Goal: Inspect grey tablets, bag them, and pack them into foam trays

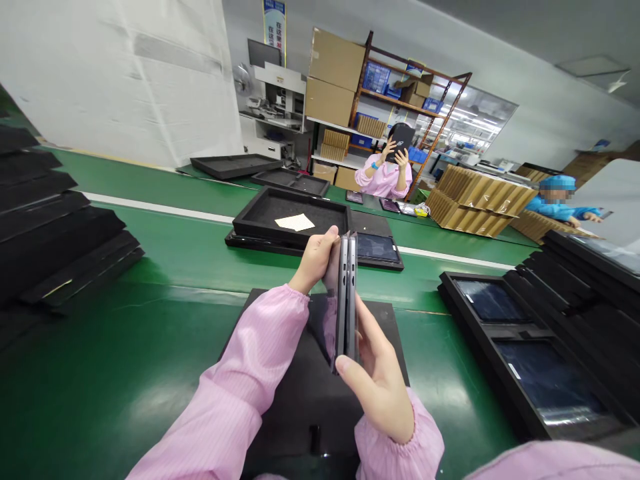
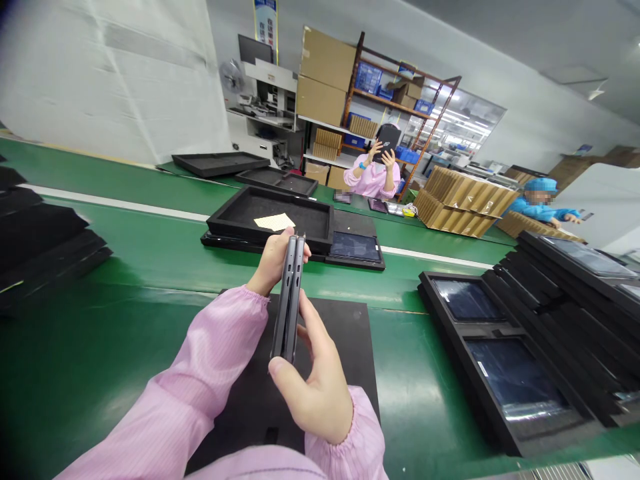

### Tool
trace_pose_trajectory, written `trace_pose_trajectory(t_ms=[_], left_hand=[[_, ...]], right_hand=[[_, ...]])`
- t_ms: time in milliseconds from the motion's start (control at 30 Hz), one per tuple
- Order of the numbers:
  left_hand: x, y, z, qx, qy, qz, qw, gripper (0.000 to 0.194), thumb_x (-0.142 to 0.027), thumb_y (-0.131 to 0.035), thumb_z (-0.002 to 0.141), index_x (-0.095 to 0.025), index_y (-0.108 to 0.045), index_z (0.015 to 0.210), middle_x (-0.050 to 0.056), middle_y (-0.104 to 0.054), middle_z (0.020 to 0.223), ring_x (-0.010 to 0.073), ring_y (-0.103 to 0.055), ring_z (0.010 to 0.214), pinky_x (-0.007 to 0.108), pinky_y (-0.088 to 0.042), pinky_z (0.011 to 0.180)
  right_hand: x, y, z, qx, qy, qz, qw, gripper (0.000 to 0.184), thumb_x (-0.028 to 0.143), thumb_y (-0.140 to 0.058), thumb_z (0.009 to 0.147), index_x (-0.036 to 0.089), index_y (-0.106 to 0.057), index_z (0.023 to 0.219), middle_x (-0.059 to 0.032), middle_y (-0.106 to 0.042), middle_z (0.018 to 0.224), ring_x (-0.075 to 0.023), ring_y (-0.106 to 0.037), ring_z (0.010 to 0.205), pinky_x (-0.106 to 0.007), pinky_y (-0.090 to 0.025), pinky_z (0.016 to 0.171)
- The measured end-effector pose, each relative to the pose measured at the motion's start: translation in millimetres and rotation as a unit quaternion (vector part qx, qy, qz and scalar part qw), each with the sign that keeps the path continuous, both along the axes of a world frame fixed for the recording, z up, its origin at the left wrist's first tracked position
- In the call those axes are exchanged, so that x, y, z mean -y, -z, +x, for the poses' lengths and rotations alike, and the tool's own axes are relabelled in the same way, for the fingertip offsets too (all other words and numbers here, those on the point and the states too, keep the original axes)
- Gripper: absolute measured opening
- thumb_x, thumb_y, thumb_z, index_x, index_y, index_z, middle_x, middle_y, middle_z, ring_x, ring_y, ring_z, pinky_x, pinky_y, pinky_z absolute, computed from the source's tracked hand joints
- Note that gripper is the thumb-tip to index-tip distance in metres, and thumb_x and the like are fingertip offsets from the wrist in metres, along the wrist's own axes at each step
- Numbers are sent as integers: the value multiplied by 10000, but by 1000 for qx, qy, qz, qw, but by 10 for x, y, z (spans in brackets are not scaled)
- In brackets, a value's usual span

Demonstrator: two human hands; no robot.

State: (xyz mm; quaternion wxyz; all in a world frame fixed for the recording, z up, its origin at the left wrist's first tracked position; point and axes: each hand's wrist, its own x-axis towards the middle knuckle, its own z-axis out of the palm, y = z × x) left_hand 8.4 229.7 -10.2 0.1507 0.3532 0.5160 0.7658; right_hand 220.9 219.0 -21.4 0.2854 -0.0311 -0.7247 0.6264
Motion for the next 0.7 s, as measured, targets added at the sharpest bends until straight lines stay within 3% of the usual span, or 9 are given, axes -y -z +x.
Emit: trace_pose_trajectory(t_ms=[300,533,700], left_hand=[[13,-45,26,3,-8,-7,1000,703,-823,-543,762,-222,-384,435,-22,-412,391,105,-406,392,285,-292,414],[77,-111,91,23,-54,5,998,611,-644,-603,795,-230,-325,441,-30,-382,391,88,-324,391,289,-245,417],[103,-169,147,22,-26,19,999,548,-607,-600,773,-211,-437,432,-3,-439,410,104,-371,420,283,-301,444]], right_hand=[[-25,17,-7,-10,-8,-6,1000,600,329,-555,991,311,-375,1563,6,-385,1625,-239,-328,1518,-450,-354,1228],[-31,1,12,-13,-6,15,1000,552,415,-508,1021,324,-390,1553,23,-381,1621,-252,-303,1525,-486,-273,1262],[-5,14,40,-12,-29,33,999,577,449,-533,1015,364,-363,1559,22,-353,1638,-271,-314,1522,-497,-321,1240]])
